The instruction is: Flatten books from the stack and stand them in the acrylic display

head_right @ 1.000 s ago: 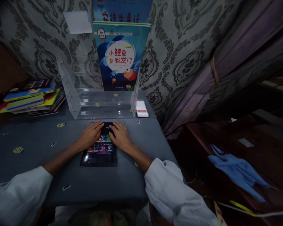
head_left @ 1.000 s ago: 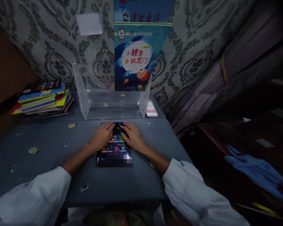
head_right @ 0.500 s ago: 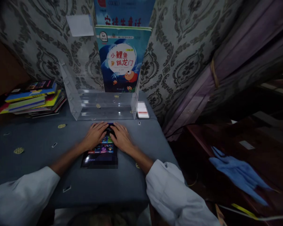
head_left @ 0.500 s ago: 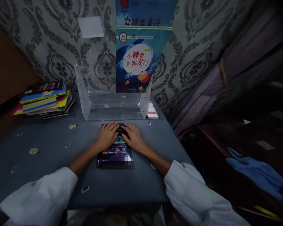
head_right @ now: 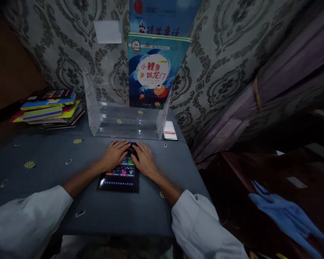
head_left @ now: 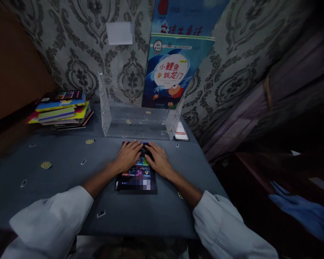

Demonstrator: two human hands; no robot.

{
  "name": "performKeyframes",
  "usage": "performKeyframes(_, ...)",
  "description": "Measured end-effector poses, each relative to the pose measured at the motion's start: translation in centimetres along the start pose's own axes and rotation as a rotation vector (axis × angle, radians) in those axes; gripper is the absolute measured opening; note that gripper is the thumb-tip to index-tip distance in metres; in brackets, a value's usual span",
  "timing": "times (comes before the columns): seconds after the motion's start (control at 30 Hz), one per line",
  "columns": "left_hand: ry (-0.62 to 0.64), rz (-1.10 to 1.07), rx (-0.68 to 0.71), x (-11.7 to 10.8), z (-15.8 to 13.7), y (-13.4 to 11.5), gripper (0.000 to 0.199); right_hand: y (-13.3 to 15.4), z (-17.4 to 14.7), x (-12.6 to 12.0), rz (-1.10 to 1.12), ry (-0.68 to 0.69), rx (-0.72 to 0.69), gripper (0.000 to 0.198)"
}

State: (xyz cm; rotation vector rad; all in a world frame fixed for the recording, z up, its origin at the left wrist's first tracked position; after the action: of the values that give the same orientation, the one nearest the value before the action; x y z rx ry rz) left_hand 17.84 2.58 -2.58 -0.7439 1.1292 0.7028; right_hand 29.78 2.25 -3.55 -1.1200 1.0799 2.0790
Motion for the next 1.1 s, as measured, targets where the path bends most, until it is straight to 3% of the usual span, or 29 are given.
performKeyframes(1.1,0.03,0.002,-0.013,-0.51,-0.02,-0.34,0.043,-0.99,0.3,0.58,-0.019,-0.061,-0.076,0.046)
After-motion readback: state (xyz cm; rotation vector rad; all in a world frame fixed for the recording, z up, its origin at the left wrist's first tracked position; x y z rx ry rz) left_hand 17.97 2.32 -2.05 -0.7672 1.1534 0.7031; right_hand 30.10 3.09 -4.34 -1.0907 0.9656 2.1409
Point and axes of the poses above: each hand's wrist, its own z-axis towards the middle knuckle, its own x-axis out of the palm, y = z × x, the point moved 9 cm from there along z, towards the middle knuckle, and after that the axes turned 1 degree about x, right-handed, at the moved point
